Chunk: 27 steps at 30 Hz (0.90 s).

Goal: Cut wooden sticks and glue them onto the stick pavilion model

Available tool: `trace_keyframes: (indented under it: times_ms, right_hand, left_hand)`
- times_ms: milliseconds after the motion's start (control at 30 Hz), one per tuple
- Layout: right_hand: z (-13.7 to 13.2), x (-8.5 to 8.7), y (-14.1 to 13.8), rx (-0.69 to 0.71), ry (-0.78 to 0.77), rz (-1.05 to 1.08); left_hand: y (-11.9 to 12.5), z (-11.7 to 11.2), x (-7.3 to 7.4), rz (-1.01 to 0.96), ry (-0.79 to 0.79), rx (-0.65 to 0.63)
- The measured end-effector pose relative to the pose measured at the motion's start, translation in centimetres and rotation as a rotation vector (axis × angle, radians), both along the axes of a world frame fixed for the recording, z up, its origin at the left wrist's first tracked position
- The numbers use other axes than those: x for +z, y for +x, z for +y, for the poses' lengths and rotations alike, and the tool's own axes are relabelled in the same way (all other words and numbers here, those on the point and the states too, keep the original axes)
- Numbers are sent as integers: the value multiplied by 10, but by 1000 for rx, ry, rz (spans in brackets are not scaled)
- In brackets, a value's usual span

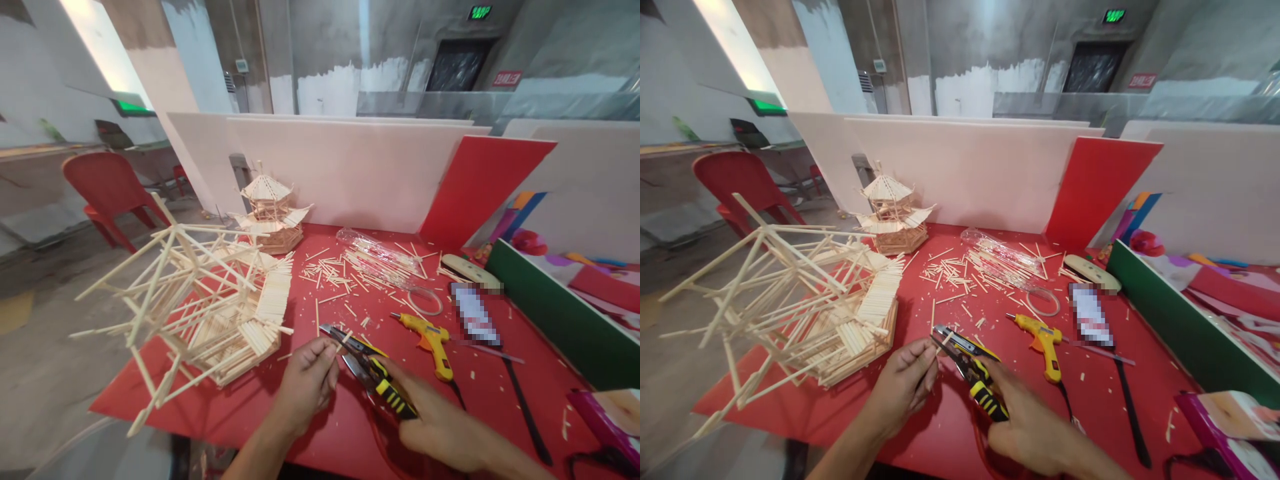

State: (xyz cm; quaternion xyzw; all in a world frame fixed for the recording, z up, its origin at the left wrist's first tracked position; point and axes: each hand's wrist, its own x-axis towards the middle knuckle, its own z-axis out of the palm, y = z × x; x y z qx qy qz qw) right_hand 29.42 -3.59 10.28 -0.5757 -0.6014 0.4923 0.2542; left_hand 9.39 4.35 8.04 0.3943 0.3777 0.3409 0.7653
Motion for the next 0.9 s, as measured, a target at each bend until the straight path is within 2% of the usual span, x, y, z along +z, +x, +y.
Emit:
trace_keyframes:
  times_ms: [100,233,300,333,400,500,567,700,800,900]
  right_hand:
    - [-5,0,0,-56,-185,169]
    - [-13,-21,-5,-116,-507,536]
    - [-13,-27,-6,-119,-587,687]
    - [-10,-26,-5,-133,-584,690]
    - [0,-17,-2,-169,-458,505]
    - [22,0,5,-137,-136,-141]
    - [39,4,7,-95,-31,-472]
    - [77,-8,7,-133,18,-668]
    - [108,-18,2,-102,60,-727]
    - [127,-19,-6,-77,165,-762]
  left_hand:
    - [-1,0,-2,42,43,30]
    - [-2,-2,-4,-12,57,32]
    - [-3,-2,-6,-41,61,30]
    - [-3,-1,-8,-42,74,41]
    - [-4,1,-12,-12,126,84]
    - [-4,3,-17,52,200,158]
    - [-5,4,-19,63,196,192]
    - [-7,3,-21,32,140,224]
    - [-10,-2,-23,25,98,214]
    - [-13,-9,-23,26,69,274]
